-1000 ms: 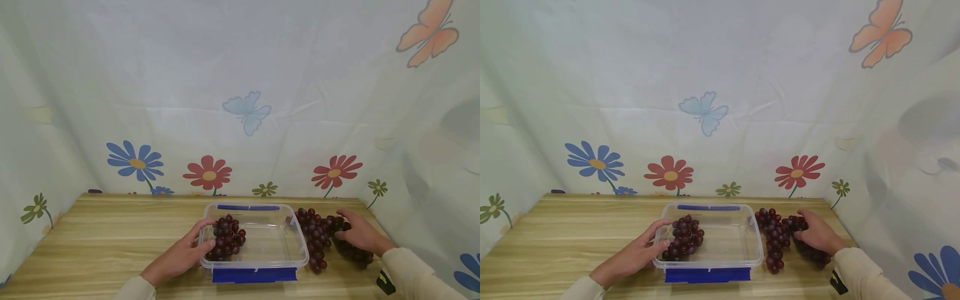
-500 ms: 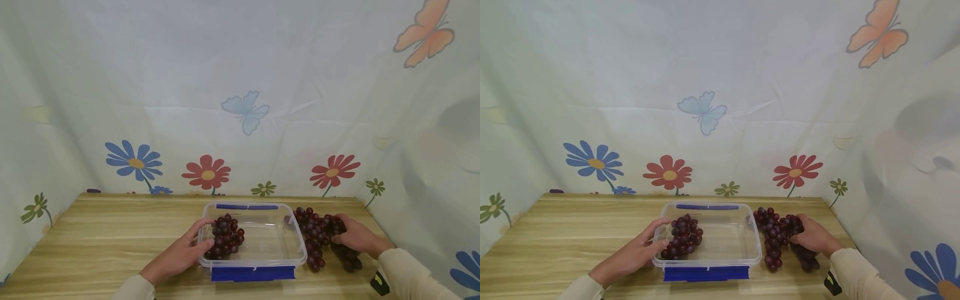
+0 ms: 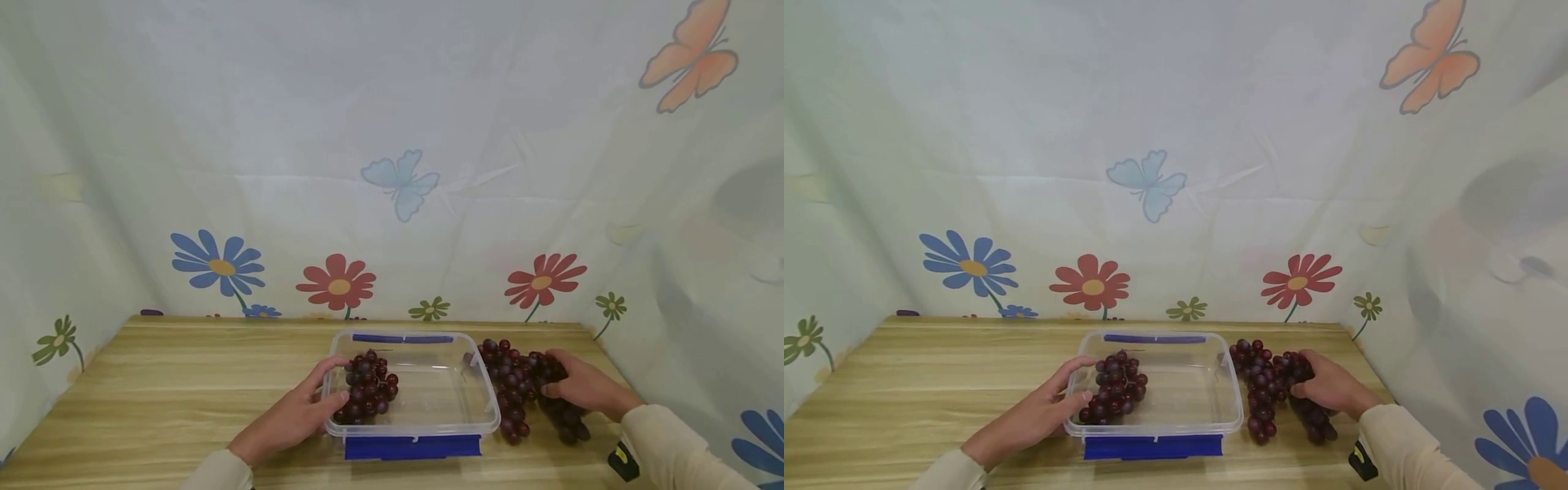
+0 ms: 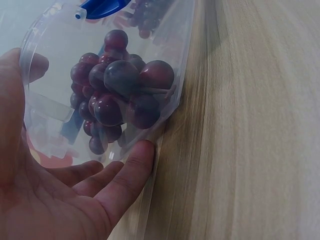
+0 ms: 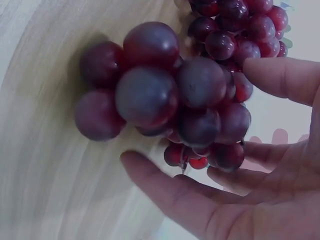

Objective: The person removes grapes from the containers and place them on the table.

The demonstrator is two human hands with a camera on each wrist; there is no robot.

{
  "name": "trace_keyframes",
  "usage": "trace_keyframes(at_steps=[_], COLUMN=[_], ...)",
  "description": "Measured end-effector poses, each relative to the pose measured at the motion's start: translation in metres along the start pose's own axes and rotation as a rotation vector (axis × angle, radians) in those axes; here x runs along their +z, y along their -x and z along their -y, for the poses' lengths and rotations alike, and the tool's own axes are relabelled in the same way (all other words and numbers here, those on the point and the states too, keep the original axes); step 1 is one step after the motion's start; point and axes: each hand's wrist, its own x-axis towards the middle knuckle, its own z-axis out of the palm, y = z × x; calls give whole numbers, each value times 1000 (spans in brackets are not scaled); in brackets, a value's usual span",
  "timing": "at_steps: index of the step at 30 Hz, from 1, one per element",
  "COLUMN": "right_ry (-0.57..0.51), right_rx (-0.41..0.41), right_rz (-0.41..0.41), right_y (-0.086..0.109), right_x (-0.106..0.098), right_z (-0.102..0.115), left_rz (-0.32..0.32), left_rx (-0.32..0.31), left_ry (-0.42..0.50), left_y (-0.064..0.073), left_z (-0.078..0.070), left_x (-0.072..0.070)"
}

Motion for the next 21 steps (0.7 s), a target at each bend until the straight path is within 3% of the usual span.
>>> trace_keyframes(at_steps=[9,16,21], right_ry=[46,158,235], right_rx=[-38,-166,-127], right_rz=[5,-72,-88], right_y=[4,11,16], right_x=[-3,1,4], right_z=[2,10,24], left_rz=[-9,-5,-25], left_rx=[-11,-10,-21], left_ry=[-4,3,-23], left_y=[0,0,1], left_z=[0,1,0], left_x=[1,2,2])
